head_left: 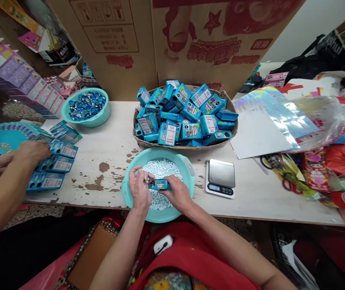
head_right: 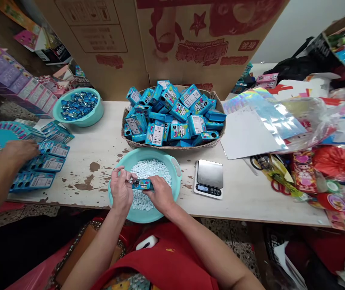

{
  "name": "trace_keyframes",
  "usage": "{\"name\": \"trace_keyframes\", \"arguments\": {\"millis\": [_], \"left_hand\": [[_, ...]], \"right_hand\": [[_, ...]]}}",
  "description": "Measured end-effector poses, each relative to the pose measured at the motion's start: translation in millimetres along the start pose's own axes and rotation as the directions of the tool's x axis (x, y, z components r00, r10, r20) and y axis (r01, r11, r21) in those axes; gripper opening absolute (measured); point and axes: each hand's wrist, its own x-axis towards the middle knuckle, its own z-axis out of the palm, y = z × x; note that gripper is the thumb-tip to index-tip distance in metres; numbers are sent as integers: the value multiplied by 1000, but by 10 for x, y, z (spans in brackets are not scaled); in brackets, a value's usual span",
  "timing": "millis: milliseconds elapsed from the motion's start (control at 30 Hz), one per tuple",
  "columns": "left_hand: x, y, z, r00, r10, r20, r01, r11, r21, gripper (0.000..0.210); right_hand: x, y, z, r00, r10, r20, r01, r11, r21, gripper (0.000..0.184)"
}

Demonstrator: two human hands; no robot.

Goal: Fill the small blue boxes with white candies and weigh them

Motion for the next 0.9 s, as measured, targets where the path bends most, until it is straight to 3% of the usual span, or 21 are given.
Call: {"name": "trace_keyframes", "arguments": {"millis": [433, 533, 600, 667, 733, 800, 833, 900], "left_hand": [[90, 53, -83, 999, -17, 31, 18, 999, -50, 18], [153, 81, -242, 1000, 15, -3, -15, 994, 106, 20], [168, 82, -382, 998, 44, 36, -55, 916, 399, 26], [134, 82, -486, 980, 64, 188, -175, 727, 664, 39], [68, 100, -517, 922, 29, 387, -330, 585, 741, 53], [15, 161, -497, 864, -49, 501, -389, 567, 726, 53], [11, 214, -489, 862, -63, 503, -383, 569, 728, 49], [81, 358, -531, 921, 21, 389, -335, 553, 763, 42]], "right_hand": [[83, 4, 64, 998, 56, -16, -54, 994, 99, 31], [49, 46, -48, 996, 73, -42, -62, 975, 212, 28], [17, 85, -125, 990, 99, -98, -70, 960, 271, 30], [4, 97, -162, 982, 107, -155, -61, 959, 276, 31], [19, 48, -147, 987, 59, -149, -17, 962, 272, 28], [50, -62, -109, 995, -5, -105, 38, 948, 315, 27], [65, -125, -96, 995, -22, -95, 55, 934, 354, 31], [83, -217, -107, 993, -15, -120, 64, 906, 419, 45]]}}
